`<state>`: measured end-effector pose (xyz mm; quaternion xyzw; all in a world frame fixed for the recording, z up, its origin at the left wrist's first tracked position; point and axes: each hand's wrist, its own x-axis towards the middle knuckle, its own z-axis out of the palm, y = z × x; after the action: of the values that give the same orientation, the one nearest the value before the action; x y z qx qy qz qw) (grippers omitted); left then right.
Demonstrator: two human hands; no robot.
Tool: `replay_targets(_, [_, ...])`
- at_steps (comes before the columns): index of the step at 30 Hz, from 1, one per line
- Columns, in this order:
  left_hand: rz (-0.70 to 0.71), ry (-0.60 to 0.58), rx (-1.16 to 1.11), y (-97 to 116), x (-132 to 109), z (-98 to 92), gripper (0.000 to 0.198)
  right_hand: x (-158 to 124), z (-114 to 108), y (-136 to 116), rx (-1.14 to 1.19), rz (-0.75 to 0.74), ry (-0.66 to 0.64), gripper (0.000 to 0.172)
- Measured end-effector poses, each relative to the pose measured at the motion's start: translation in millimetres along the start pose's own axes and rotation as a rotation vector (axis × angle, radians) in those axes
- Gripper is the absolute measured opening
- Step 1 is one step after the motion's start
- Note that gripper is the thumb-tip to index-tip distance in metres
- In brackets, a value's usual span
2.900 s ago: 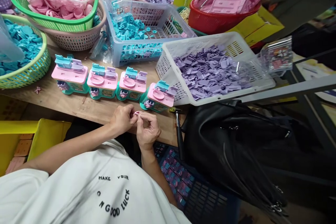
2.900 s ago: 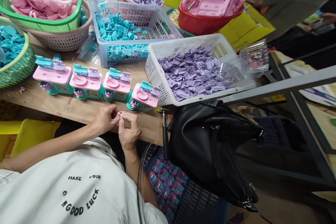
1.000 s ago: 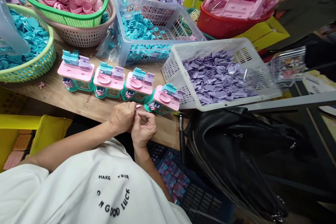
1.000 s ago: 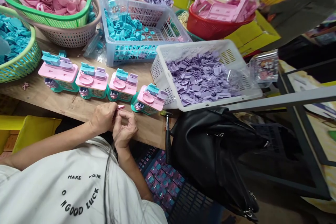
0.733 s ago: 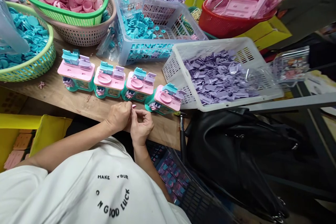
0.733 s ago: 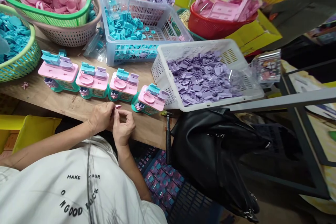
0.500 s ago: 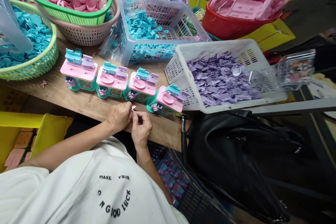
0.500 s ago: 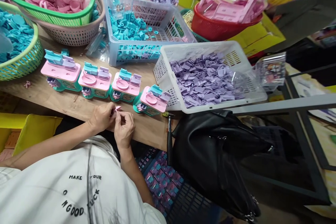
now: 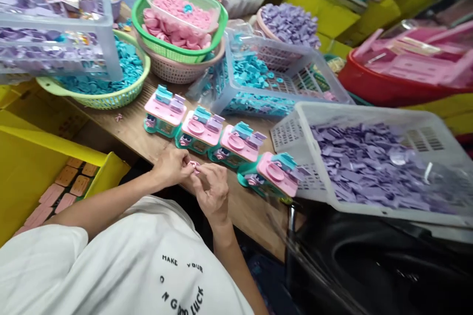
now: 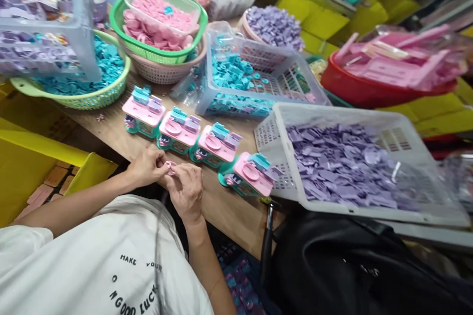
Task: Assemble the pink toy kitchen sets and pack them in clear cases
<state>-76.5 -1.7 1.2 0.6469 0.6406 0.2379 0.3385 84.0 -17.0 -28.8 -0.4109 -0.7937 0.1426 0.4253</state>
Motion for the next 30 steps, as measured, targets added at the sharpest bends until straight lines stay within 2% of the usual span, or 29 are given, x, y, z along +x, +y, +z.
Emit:
replay_targets(3, [-0.046,-0.063,-0.234,-13.2,-3.4,-56.4,0.017,30.5,7.4,-14.2,-0.124,-0.286,-0.053,0.012])
replay_targets(5, [0.019,-0.052,-0.321,-24.4,-0.2,-92.4,0.022,60.5,22.5,-21.5,-0.151,-0.354,-0.028,0.01])
replay_targets(7, [0.095,0.074,-0.349,-38.0,8.4,-118.5,0.029,93.5,43.8,-24.0,-0.164,-0.361,-0.025,0.016])
replay_targets(9, [0.134,0.278,-0.307,-53.1,21.5,-130.1,0.035,123.1,66.5,-22.1,-0.192,-0.369,-0.05,0.021])
replay_targets(10, [0.135,0.366,-0.276,-60.6,29.1,-130.6,0.036,134.7,76.5,-20.3,-0.218,-0.379,-0.069,0.023])
replay_targets(12, [0.116,0.437,-0.245,-74.3,44.8,-124.1,0.037,150.0,91.2,-16.6,-0.295,-0.398,-0.119,0.023])
replay_targets(14, [0.083,0.422,-0.288,-84.8,58.7,-113.6,0.038,155.8,97.2,-14.2,-0.376,-0.403,-0.169,0.022])
replay_targets(17, [0.058,0.42,-0.359,-93.3,71.1,-101.5,0.039,156.0,94.4,-15.2,-0.445,-0.407,-0.214,0.022])
replay_targets(24, [0.195,0.547,-0.255,-96.6,68.6,-91.3,0.029,153.7,95.4,-33.5,-0.576,-0.441,-0.256,0.014])
replay_targets(28, [0.232,0.533,-0.332,-101.5,70.1,-90.4,0.03,151.8,101.5,-34.2,-0.509,-0.447,-0.243,0.011])
replay_targets(30, [0.224,0.513,-0.402,-104.7,71.0,-93.1,0.033,150.4,101.8,-33.5,-0.472,-0.402,-0.24,0.01])
